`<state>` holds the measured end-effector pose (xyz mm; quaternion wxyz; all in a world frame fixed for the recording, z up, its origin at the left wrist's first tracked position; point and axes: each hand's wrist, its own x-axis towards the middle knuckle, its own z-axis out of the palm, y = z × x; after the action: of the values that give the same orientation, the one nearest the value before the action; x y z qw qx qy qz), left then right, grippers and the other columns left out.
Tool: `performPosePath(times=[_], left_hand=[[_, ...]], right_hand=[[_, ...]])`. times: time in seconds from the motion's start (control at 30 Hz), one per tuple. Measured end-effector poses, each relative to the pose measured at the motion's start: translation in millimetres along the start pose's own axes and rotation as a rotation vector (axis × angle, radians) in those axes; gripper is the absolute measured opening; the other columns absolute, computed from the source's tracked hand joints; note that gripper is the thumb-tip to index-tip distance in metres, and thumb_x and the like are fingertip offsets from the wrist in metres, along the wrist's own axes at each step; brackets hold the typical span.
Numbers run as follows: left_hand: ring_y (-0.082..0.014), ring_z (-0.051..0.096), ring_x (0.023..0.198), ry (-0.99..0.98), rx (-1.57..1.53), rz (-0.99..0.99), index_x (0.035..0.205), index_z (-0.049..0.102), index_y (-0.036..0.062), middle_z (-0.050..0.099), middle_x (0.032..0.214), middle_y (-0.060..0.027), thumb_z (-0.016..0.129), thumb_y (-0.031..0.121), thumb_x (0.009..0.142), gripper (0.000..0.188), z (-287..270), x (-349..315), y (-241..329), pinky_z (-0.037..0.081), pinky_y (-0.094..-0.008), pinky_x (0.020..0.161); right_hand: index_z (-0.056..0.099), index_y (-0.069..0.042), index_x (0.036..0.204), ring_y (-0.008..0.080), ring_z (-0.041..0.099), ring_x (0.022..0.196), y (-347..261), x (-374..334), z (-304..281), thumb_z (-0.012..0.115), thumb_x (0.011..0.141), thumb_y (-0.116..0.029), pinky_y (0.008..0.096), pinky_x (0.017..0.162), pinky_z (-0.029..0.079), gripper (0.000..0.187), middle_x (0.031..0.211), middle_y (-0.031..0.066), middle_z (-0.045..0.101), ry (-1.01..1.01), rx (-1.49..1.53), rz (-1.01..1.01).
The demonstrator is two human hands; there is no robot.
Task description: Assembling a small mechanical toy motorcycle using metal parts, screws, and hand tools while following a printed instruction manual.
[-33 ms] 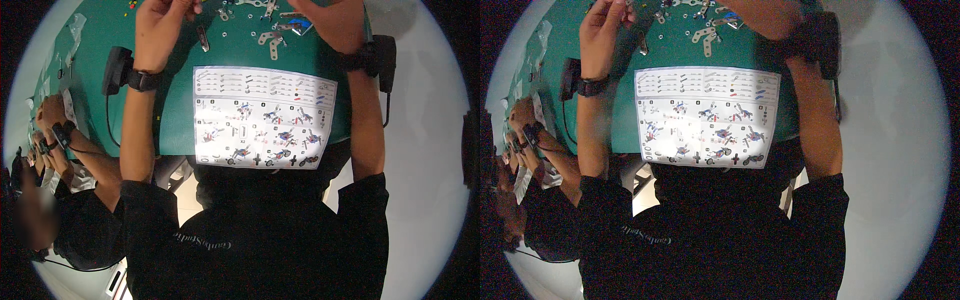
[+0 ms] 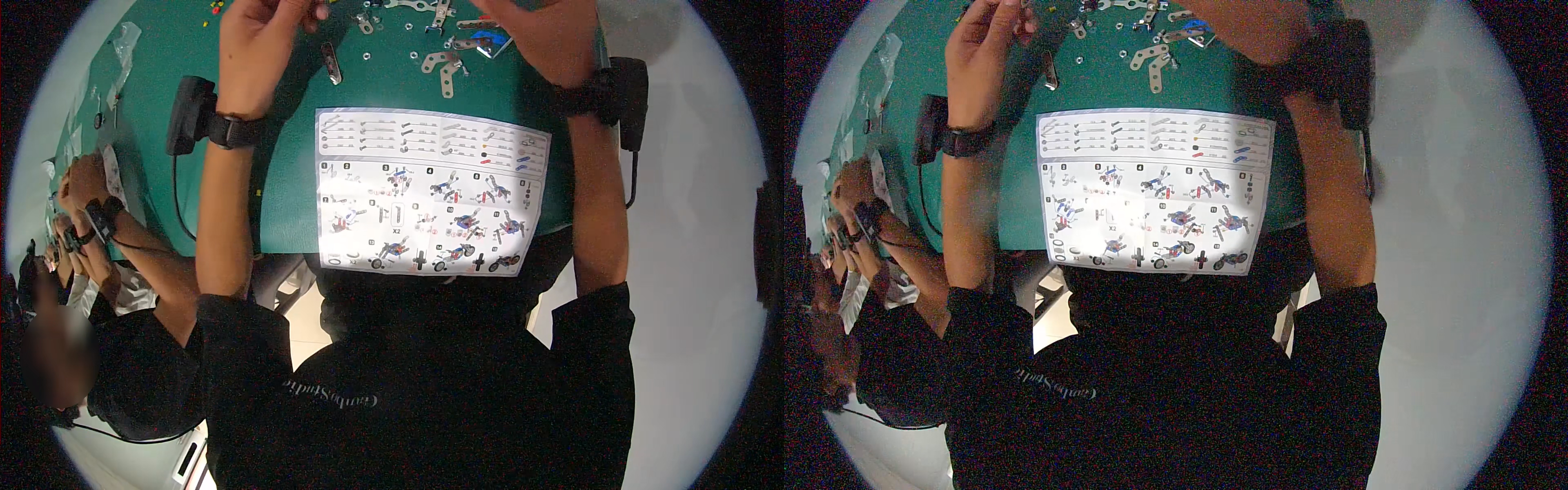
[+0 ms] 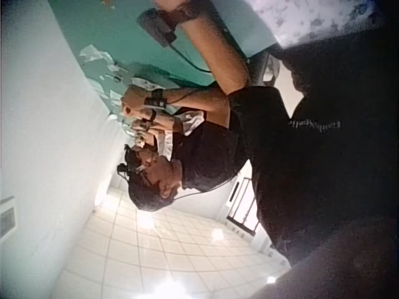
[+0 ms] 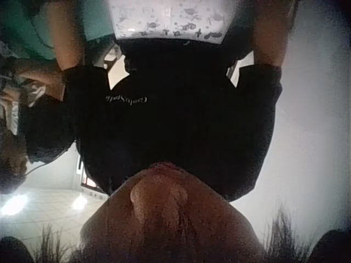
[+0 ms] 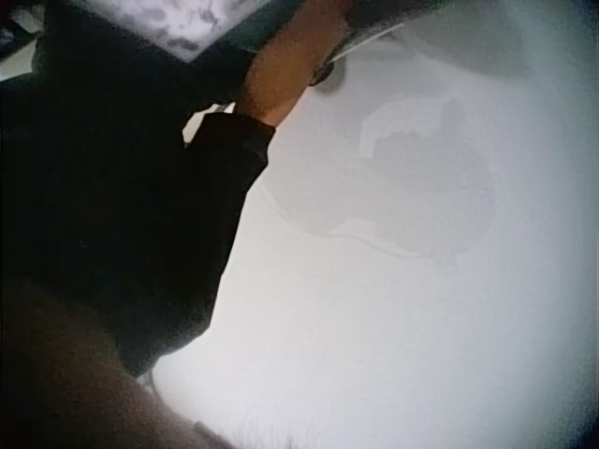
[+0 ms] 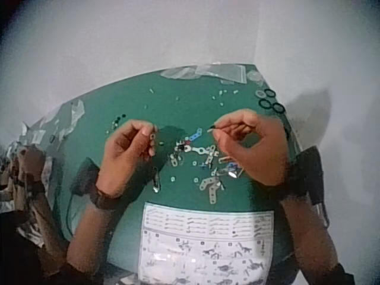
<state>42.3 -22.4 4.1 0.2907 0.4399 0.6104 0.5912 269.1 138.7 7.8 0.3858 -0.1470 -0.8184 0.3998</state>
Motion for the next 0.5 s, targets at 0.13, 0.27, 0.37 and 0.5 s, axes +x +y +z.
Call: performPosePath(times=[0.13,0.27,0.37,0.5], left_hand=[[-0.0076,0.058,0.079,-0.035,0.013,-0.024,0.115,0.068,0.0048,0.063,0.091,0.0014,0.064,0.018,0.104,0.018,3.6,-1.0,9.9,0.047,-0.0219,0.071],[-0.0085,0.06,0.084,-0.131,0.003,0.058,0.122,0.068,0.0025,0.066,0.096,0.0002,0.068,0.009,0.1,0.023,1.1,-3.5,-1.5,0.049,-0.0229,0.075],[-0.0093,0.061,0.085,-0.166,-0.049,0.067,0.118,0.071,0.0012,0.068,0.098,-0.0023,0.07,0.001,0.096,0.021,10.8,-6.3,0.1,0.05,-0.0235,0.076],[-0.0105,0.063,0.087,-0.224,0.093,0.074,0.11,0.075,0.0009,0.07,0.1,-0.0059,0.071,-0.002,0.094,0.016,9.3,-7.4,3.3,0.051,-0.0243,0.076]], right_hand=[[0.071,-0.002,0.101,0.0071,0.065,0.072,-1.3,-0.4,-1.7,0.076,0.091,-0.006,0.0226,0.068,0.052,0.012,0.084,0.0039,0.073,0.002,-0.034,0.001],[0.072,-0.003,0.101,0.0071,0.065,0.072,0.7,1.6,-0.6,0.076,0.09,-0.006,0.0229,0.067,0.052,0.012,0.084,0.0039,0.073,0.011,-0.066,-0.062],[0.072,-0.003,0.1,0.0077,0.065,0.071,2.8,1.9,-1.4,0.077,0.089,-0.005,0.0234,0.065,0.052,0.012,0.083,0.0043,0.073,0.014,-0.09,-0.096],[0.072,-0.004,0.1,0.0087,0.064,0.07,1.5,2.1,0.8,0.078,0.087,-0.003,0.0238,0.063,0.05,0.015,0.082,0.0048,0.072,-0.048,-0.135,-0.184]])
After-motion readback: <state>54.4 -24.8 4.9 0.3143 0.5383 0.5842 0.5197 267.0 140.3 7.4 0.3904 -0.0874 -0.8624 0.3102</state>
